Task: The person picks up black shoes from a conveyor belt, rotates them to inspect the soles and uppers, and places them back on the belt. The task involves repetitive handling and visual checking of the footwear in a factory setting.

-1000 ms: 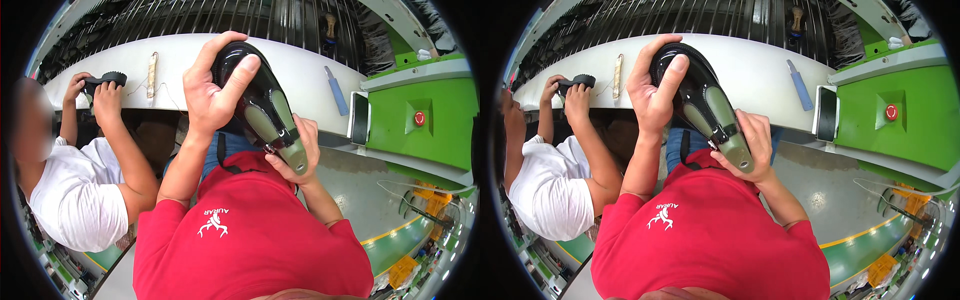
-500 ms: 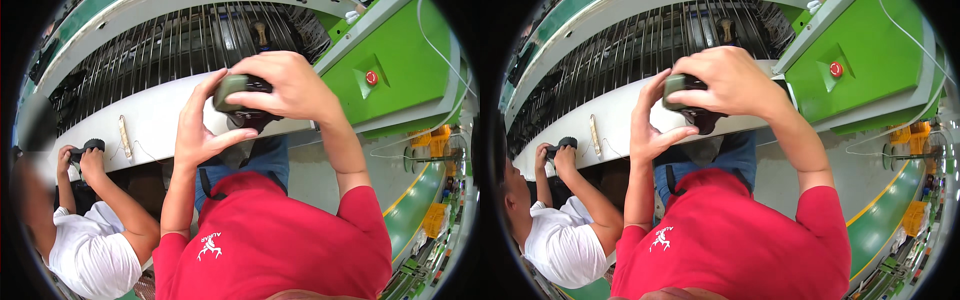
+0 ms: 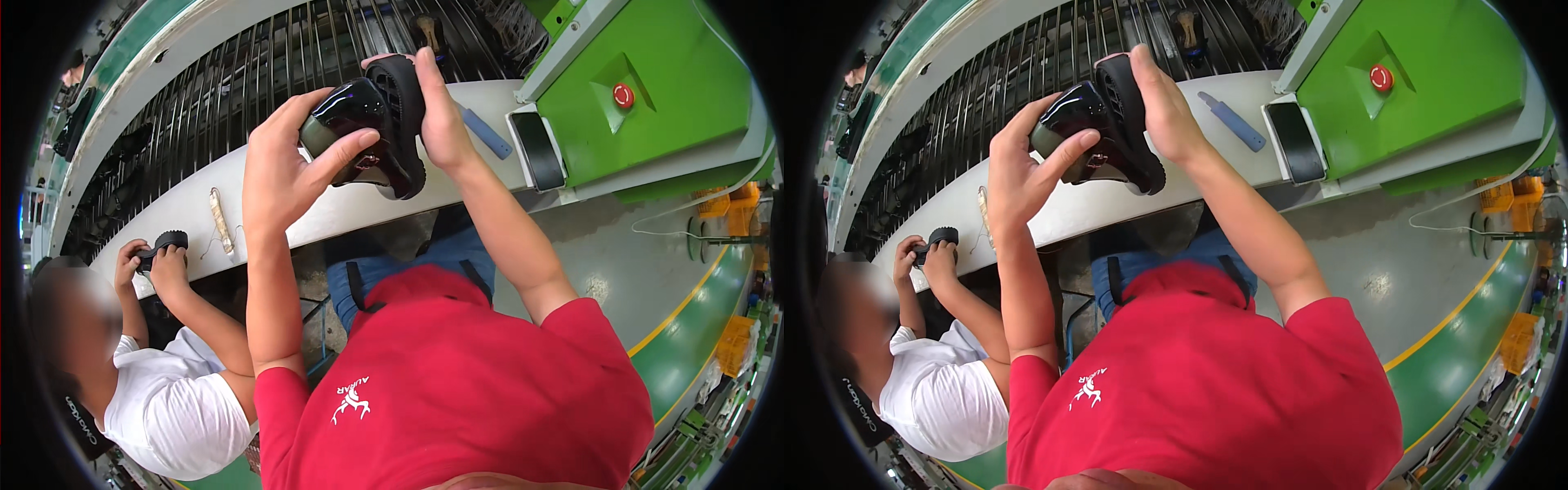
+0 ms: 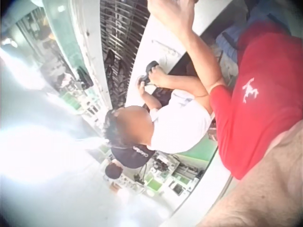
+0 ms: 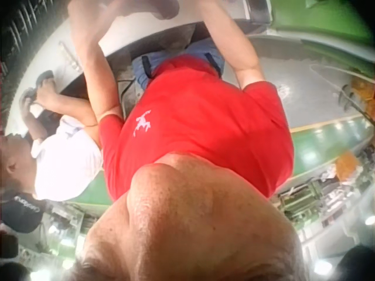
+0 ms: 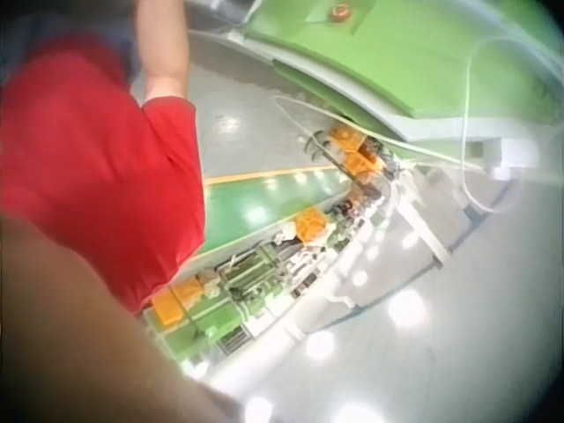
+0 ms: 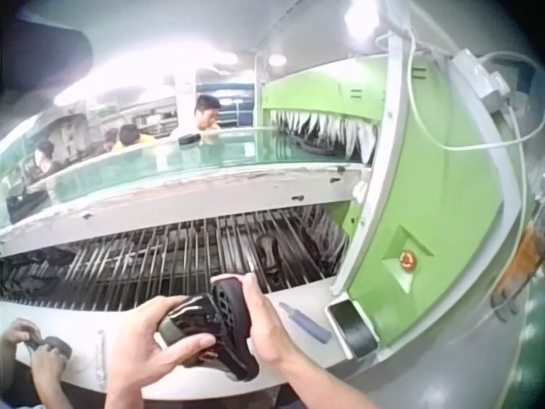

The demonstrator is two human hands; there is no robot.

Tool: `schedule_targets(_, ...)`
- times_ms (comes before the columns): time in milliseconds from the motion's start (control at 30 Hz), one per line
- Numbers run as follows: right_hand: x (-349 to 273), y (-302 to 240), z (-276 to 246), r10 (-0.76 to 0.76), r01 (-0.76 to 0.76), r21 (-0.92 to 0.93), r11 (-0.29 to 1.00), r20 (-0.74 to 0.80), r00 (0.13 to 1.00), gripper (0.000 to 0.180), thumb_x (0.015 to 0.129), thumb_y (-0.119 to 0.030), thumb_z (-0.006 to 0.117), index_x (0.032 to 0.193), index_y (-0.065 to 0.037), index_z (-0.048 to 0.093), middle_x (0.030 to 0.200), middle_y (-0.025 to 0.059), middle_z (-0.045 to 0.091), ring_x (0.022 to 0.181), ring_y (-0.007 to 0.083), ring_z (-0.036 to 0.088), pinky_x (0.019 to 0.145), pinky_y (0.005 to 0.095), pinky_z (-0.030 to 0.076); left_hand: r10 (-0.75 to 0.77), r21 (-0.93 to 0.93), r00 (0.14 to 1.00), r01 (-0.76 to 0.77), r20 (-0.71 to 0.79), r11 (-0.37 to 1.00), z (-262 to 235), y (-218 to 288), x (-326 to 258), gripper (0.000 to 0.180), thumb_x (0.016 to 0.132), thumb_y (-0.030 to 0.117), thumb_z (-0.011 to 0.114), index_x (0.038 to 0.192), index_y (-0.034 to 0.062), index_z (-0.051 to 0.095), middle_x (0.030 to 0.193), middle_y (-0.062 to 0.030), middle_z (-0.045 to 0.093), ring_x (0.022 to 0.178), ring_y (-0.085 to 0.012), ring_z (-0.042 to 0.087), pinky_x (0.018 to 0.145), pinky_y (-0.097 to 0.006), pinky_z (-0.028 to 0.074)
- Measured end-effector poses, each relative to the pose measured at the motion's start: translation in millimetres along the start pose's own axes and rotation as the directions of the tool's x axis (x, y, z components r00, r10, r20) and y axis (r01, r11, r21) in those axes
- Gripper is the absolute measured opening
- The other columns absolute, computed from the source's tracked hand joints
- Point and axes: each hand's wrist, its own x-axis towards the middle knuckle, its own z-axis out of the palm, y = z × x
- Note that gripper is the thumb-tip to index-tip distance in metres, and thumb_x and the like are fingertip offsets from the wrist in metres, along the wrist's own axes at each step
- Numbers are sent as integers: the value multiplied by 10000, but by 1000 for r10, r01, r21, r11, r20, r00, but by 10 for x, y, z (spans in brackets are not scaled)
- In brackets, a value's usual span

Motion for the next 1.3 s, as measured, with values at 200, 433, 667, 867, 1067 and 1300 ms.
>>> schedule_targets(200, 29, 27, 1, -70, 70, -6, 998, 25, 997, 732, 1196, -583, 243, 1305, -5, 680, 1100, 104, 771, 1007, 155, 722, 966, 319, 573, -92, 132, 957, 57, 275, 990, -153, 149, 212, 695, 939, 537, 860, 1209, -92, 739, 710, -179, 745, 658, -287, 781, 633, -369, 580)
schedule_targets(433, 21, 38, -7, -31, 43, 166, 985, -70, 997, 641, 1180, -486, 290, 1265, 4, 695, 1043, 108, 772, 942, 162, 724, 904, 313, 582, -163, 266, 914, 64, 371, 962, -203, 267, 252, 616, 1040, 466, 772, 1264, -102, 695, 721, -174, 747, 656, -248, 768, 636, -359, 558)
schedule_targets(667, 20, 30, -1, -102, 105, 47, 993, -50, 994, 632, 1161, -474, 308, 1253, 13, 699, 1017, 109, 768, 917, 164, 720, 879, 312, 578, -180, 248, 903, 86, 389, 965, -183, 281, 289, 593, 1044, 450, 773, 1250, -100, 694, 675, -147, 723, 605, -228, 739, 594, -347, 537)
schedule_targets(867, 11, 17, -60, -175, 175, -91, 980, 16, 985, 568, 1154, -447, 362, 1234, 13, 686, 1047, 105, 724, 942, 165, 686, 888, 316, 543, -143, 254, 906, 41, 398, 966, -152, 314, 303, 573, 1024, 421, 805, 1245, -97, 697, 712, -161, 744, 658, -250, 780, 618, -346, 558)
schedule_targets(1067, -25, -71, -171, -250, 275, -246, 930, 126, 960, 514, 1137, -396, 391, 1193, 24, 682, 1066, 128, 672, 964, 219, 653, 899, 351, 512, -57, 263, 927, -46, 371, 964, -126, 376, 201, 563, 980, 407, 854, 1228, -77, 706, 718, -163, 743, 666, -284, 787, 614, -344, 558)
schedule_targets(1300, -226, -155, -221, -446, 513, -410, 755, 252, 859, 414, 1105, -314, 465, 1281, 18, 640, 1121, 196, 655, 955, 338, 659, 875, 407, 537, 44, 251, 975, -99, 216, 963, -12, 453, -73, 628, 847, 469, 945, 1207, -4, 742, 784, -143, 771, 679, -297, 788, 626, -349, 577)
